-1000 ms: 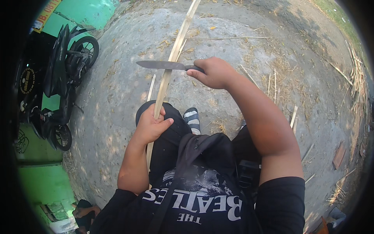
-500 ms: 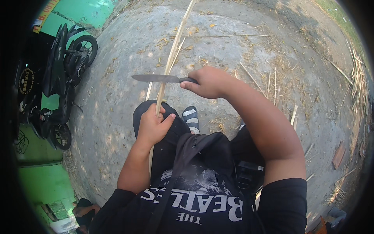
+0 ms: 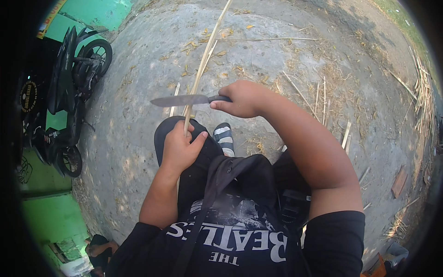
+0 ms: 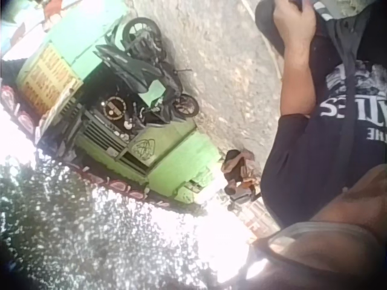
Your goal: The person thins bamboo strips by holding them by hand and scraping along their length with a knife.
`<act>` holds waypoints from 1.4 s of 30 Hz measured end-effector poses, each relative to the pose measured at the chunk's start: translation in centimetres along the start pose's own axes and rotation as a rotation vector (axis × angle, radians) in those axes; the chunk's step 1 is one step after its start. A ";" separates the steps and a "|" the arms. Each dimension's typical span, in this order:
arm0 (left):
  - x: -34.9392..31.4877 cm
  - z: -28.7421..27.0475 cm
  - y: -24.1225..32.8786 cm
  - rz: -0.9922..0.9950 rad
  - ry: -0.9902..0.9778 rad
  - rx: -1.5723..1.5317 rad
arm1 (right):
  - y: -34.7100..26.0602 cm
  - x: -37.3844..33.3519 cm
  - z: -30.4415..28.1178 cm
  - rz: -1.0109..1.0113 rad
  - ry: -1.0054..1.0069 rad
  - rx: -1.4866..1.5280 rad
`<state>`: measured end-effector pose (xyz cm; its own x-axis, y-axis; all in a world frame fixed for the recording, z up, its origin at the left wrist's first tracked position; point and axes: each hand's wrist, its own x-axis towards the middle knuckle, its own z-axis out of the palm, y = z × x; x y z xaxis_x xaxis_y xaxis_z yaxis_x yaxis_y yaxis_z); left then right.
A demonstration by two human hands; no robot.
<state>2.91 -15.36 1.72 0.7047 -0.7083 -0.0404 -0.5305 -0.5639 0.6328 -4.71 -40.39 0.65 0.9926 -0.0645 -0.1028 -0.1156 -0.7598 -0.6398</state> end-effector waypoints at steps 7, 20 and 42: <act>0.1 0.7 -0.1 0.002 0.044 0.011 | -0.2 -0.4 -2.0 0.222 -0.046 0.067; -0.6 0.4 0.4 -0.033 0.037 0.087 | -0.1 -0.5 -1.6 0.028 -0.090 -0.031; 0.0 -4.9 -2.4 -0.377 -0.552 -0.804 | 5.5 -1.0 -2.5 0.168 0.456 0.192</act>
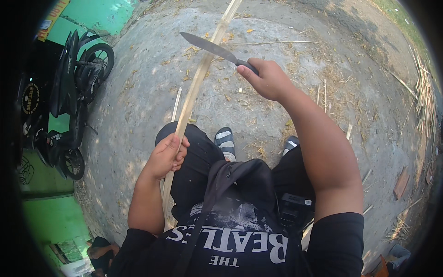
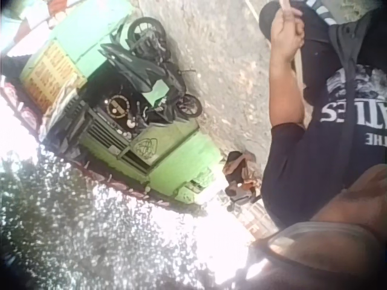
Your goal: The person thins bamboo strips by holding them by hand and scraping along their length with a knife.
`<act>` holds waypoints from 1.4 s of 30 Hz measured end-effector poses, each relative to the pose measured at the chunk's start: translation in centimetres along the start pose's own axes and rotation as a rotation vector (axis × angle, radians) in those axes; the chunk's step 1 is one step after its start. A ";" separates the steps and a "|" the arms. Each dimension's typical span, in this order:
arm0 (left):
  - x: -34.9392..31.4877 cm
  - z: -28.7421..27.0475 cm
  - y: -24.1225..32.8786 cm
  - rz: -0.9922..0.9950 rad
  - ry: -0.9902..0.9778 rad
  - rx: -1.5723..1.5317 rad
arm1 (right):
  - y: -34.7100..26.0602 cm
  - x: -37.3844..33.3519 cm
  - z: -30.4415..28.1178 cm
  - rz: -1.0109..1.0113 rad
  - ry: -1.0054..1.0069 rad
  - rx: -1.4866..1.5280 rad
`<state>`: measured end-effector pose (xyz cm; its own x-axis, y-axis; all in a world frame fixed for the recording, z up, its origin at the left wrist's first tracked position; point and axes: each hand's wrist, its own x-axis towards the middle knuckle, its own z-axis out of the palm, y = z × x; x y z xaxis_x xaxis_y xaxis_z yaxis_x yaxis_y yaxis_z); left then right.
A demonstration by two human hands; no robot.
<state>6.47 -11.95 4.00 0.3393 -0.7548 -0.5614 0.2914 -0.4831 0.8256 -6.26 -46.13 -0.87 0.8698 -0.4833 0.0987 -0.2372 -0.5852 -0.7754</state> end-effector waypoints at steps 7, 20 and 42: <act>-1.2 1.1 -0.7 -0.002 0.037 0.000 | -0.4 -0.6 -0.2 -0.092 0.026 0.092; -0.3 2.0 -0.1 0.021 0.028 -0.248 | -4.1 -1.9 2.8 -0.342 -0.359 -0.190; 1.7 1.6 -1.9 0.040 0.024 -0.248 | -3.6 -0.6 5.0 -0.338 -0.362 -0.210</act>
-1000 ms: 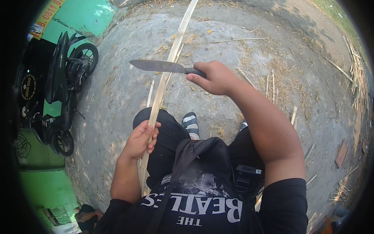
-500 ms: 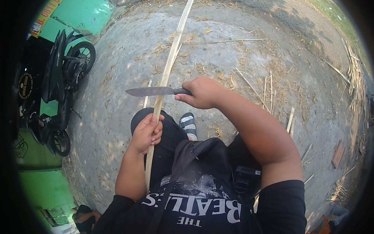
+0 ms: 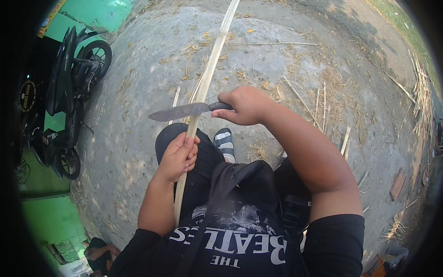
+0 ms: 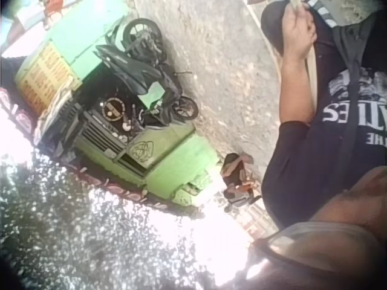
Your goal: The person thins bamboo strips by holding them by hand and scraping along their length with a knife.
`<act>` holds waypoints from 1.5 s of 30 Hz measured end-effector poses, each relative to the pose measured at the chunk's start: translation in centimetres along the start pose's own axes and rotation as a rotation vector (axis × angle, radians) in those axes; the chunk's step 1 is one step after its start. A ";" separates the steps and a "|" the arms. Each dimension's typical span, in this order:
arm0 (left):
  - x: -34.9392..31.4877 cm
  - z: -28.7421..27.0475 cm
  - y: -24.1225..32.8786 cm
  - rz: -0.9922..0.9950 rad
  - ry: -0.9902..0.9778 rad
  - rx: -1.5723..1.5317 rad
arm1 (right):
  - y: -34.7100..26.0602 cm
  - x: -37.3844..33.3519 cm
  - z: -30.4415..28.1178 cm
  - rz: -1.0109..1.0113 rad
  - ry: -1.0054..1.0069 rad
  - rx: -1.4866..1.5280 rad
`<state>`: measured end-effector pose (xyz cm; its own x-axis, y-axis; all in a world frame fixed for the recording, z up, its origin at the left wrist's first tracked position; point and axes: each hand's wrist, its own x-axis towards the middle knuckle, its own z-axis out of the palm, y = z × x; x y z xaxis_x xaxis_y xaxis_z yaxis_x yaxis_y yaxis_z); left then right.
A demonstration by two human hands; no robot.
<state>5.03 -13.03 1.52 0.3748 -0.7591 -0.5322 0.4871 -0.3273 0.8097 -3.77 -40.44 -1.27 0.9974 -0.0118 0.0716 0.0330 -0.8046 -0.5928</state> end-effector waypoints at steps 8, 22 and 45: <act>0.2 -0.2 0.1 0.015 0.001 -0.013 | -0.5 -0.2 0.5 -0.002 0.079 0.037; 0.0 -0.6 0.5 0.017 -0.040 -0.086 | -0.9 -0.2 -0.9 0.034 -0.049 -0.081; -1.8 0.1 0.5 0.048 -0.046 0.012 | 5.1 -1.7 -4.1 0.308 0.187 0.067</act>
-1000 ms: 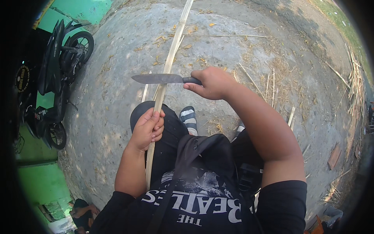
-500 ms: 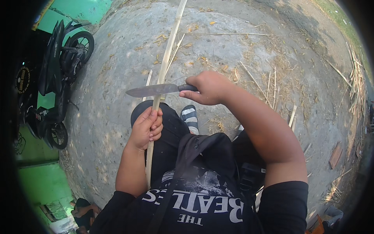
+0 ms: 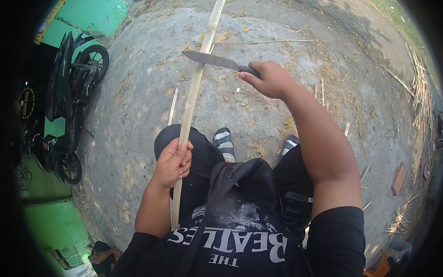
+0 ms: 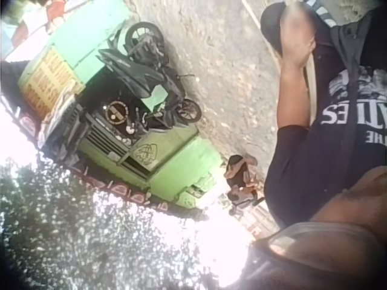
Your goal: The person thins bamboo strips by holding them by hand and scraping along their length with a knife.
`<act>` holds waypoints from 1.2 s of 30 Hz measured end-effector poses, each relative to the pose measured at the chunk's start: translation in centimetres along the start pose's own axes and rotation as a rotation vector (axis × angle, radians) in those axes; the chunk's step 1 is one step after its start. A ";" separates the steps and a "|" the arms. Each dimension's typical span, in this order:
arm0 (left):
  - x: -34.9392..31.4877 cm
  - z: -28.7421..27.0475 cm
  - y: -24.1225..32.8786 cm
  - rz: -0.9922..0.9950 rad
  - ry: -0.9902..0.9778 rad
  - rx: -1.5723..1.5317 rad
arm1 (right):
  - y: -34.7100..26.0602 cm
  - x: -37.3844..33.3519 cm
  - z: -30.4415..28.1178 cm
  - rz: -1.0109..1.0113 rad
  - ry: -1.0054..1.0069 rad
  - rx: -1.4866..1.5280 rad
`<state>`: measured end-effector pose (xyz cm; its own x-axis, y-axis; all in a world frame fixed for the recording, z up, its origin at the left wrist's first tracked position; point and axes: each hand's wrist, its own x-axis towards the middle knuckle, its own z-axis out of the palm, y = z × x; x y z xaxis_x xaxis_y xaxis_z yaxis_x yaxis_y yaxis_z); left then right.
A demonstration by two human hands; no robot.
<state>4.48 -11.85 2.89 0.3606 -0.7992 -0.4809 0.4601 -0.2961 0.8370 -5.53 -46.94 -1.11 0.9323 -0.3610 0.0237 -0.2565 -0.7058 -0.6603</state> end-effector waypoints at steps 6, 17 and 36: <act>-3.1 -2.3 0.7 -0.050 -0.059 0.115 | 2.9 -0.7 -0.7 0.073 0.230 0.925; -6.5 -1.2 -3.2 0.003 0.065 0.415 | -1.2 -0.8 -0.4 0.010 0.382 0.793; 2.6 3.6 -2.0 0.438 0.264 0.979 | -2.4 -1.1 0.6 0.014 0.245 0.684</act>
<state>1.61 -15.18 0.92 0.5513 -0.8336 -0.0352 -0.5488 -0.3941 0.7372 -5.80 -44.46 -0.02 0.8255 -0.5502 0.1260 0.0235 -0.1896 -0.9816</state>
